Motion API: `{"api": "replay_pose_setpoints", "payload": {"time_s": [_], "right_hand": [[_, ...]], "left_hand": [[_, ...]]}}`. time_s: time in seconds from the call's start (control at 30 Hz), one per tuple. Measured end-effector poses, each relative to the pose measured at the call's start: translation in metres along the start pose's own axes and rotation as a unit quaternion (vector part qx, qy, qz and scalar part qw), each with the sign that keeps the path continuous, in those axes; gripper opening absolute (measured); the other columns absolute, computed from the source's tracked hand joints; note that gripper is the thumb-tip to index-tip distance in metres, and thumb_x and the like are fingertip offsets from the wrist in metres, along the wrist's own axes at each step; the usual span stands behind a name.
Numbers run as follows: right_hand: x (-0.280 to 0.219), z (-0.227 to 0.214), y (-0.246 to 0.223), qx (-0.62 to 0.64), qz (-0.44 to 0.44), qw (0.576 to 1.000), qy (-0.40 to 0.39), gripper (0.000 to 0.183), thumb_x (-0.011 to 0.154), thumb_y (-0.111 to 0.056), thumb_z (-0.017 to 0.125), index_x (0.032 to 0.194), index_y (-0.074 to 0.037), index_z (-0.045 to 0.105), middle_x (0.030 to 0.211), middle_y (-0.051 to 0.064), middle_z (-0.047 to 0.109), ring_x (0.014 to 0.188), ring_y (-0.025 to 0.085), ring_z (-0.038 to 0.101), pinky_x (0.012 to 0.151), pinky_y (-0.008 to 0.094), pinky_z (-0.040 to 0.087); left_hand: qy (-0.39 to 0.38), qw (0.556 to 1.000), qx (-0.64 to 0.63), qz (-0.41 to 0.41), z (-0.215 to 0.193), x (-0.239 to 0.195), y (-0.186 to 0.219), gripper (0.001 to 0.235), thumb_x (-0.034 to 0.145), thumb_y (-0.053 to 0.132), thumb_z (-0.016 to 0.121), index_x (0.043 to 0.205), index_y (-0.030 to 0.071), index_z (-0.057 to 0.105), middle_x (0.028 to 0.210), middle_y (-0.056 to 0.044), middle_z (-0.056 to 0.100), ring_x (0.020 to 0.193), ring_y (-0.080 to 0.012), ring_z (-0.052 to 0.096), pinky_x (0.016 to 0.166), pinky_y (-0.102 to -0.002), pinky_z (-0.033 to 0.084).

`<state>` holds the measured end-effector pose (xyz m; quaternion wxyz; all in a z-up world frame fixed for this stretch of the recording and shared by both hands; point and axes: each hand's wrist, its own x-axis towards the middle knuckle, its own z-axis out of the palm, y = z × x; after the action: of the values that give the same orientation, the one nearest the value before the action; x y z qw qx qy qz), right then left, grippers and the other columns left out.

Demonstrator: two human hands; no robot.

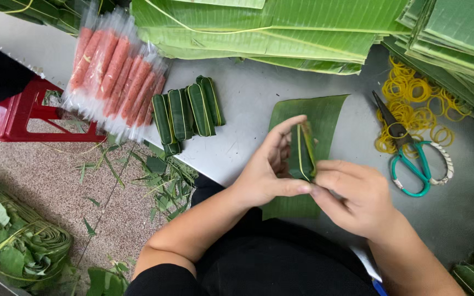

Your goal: The person wraps cylindrical reddish food items in banana leaves, folds the leaves to enclose the items, and secures them with yellow rubber bands. The wrapped items are placed on the table next to other completed wraps.

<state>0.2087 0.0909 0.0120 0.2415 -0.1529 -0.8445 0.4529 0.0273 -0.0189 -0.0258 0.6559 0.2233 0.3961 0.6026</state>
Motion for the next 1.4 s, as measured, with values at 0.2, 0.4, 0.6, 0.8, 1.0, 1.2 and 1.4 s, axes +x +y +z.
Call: {"api": "replay_pose_setpoints", "payload": {"time_s": [0.2,0.4,0.6,0.8,1.0,1.2,1.4], "right_hand": [[0.006,0.007,0.012,0.05,-0.032,0.992,-0.112,0.024,0.088,-0.022,0.073,0.102,-0.003,0.067,0.084,0.007,0.07,0.076,0.027,0.067,0.066,0.036,0.053],[-0.002,-0.012,0.018,0.74,0.058,0.667,-0.07,0.04,0.107,-0.031,0.063,0.117,0.005,0.077,0.1,0.011,0.083,0.086,0.021,0.072,0.077,0.027,0.055],[0.001,0.019,0.028,0.416,0.325,0.848,0.038,0.072,0.096,-0.017,0.061,0.161,0.001,0.037,0.143,0.019,0.065,0.098,0.017,0.066,0.087,0.031,0.054],[-0.007,0.0,0.045,0.519,0.231,0.803,-0.179,0.053,0.102,-0.016,0.073,0.142,0.015,0.06,0.135,0.024,0.073,0.125,0.027,0.07,0.112,0.042,0.054],[-0.01,0.021,0.023,0.405,0.147,0.902,-0.026,0.062,0.093,-0.033,0.072,0.138,0.002,0.048,0.132,0.007,0.057,0.128,0.016,0.053,0.109,0.033,0.041],[0.001,0.013,0.028,0.468,0.314,0.825,-0.022,0.038,0.099,-0.027,0.067,0.118,0.006,0.072,0.102,0.01,0.074,0.089,0.017,0.068,0.08,0.034,0.057],[0.032,-0.017,0.028,0.417,0.285,0.833,-0.228,0.027,0.103,-0.024,0.061,0.1,0.0,0.073,0.092,0.008,0.076,0.085,0.015,0.071,0.076,0.032,0.058]], "left_hand": [[0.048,0.996,-0.072,0.024,0.009,0.0,0.016,0.096,0.086,0.037,0.085,0.158,-0.003,0.037,0.144,-0.018,0.055,0.137,-0.0292,0.053,0.119,-0.044,0.043],[0.18,0.819,0.385,0.385,-0.018,0.004,0.029,0.102,0.089,0.061,0.083,0.159,0.008,0.03,0.14,-0.013,0.055,0.138,-0.0279,0.049,0.122,-0.047,0.031],[0.071,0.498,0.661,0.557,-0.021,0.007,0.028,0.114,0.077,0.074,0.082,0.155,0.009,0.031,0.143,-0.011,0.062,0.14,-0.0313,0.05,0.123,-0.058,0.008],[0.049,0.68,0.645,0.345,-0.01,0.009,0.038,0.106,0.076,0.069,0.087,0.148,0.013,0.034,0.157,-0.016,0.05,0.151,-0.0317,0.048,0.131,-0.058,0.007],[0.053,0.747,0.598,0.286,0.004,0.011,0.042,0.112,0.06,0.054,0.097,0.146,0.013,0.038,0.158,-0.016,0.045,0.153,-0.0395,0.041,0.13,-0.059,0.024],[-0.142,0.829,0.502,0.2,-0.004,0.003,0.073,0.105,0.06,0.048,0.097,0.144,0.012,0.047,0.155,-0.011,0.054,0.154,-0.0347,0.046,0.128,-0.053,0.036],[-0.157,0.765,0.598,0.179,-0.008,-0.015,0.106,0.106,0.055,0.05,0.096,0.141,0.008,0.051,0.15,-0.014,0.056,0.146,-0.0368,0.046,0.121,-0.054,0.032]]}}
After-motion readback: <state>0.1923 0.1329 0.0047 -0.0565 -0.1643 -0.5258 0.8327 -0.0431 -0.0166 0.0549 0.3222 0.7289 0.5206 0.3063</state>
